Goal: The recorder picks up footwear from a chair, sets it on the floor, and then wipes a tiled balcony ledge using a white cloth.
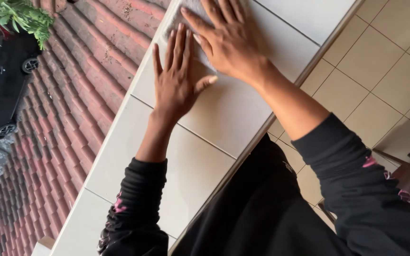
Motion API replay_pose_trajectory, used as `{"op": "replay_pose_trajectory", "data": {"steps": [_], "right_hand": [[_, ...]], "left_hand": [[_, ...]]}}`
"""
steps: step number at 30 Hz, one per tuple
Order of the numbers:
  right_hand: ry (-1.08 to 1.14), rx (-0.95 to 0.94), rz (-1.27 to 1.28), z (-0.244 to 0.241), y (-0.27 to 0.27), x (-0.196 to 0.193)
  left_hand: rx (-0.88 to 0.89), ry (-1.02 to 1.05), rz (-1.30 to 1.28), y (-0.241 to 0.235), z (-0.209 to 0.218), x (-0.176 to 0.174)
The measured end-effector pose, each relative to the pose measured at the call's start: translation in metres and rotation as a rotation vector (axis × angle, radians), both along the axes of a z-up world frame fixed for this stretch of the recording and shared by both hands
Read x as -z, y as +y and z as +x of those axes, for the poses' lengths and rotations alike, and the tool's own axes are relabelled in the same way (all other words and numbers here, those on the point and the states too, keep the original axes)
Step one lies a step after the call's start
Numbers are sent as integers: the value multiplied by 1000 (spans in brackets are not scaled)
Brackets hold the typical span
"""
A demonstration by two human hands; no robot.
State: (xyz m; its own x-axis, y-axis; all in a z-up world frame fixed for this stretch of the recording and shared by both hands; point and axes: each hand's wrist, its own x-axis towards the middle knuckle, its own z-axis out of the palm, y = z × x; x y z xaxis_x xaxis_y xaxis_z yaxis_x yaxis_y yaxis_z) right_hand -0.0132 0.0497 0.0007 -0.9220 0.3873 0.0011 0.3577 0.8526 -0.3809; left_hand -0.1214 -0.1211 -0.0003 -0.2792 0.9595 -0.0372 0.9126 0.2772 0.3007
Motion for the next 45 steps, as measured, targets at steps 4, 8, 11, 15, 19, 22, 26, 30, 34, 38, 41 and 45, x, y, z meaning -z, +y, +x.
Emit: {"op": "replay_pose_trajectory", "data": {"steps": [4, 8, 11, 15, 19, 22, 26, 30, 34, 38, 41, 45], "right_hand": [[45, -65, 73, -30, -30, 10], [-59, -351, 50, -34, -99, -26], [-119, -508, 39, -25, -128, -28], [-54, -524, -16, -3, -118, -16], [31, -294, 21, 13, -53, 16], [111, -105, 120, 38, -20, 47], [144, 112, 118, 69, -37, 39], [27, 25, 27, 102, -110, 7], [131, -4, -94, 141, -161, 14], [117, -29, -145, 150, -123, 12], [85, 121, 77, 147, -55, 25], [175, 380, 146, 163, 1, 63]], "left_hand": [[-32, -4, -11, -37, -1, -10], [-266, 16, -96, -128, 41, -8], [-376, 6, -109, -169, 82, -5], [-391, -69, -113, -146, 96, -8], [-251, -66, -71, -57, 65, -2], [-93, -37, -15, 0, 58, -7], [-12, -36, -28, -8, 76, -8], [41, 23, -165, -95, 112, -17], [119, 34, -229, -168, 136, -6], [220, 46, -221, -122, 127, -6], [288, 34, -133, -32, 110, 1], [382, 2, -70, 81, 98, 16]]}}
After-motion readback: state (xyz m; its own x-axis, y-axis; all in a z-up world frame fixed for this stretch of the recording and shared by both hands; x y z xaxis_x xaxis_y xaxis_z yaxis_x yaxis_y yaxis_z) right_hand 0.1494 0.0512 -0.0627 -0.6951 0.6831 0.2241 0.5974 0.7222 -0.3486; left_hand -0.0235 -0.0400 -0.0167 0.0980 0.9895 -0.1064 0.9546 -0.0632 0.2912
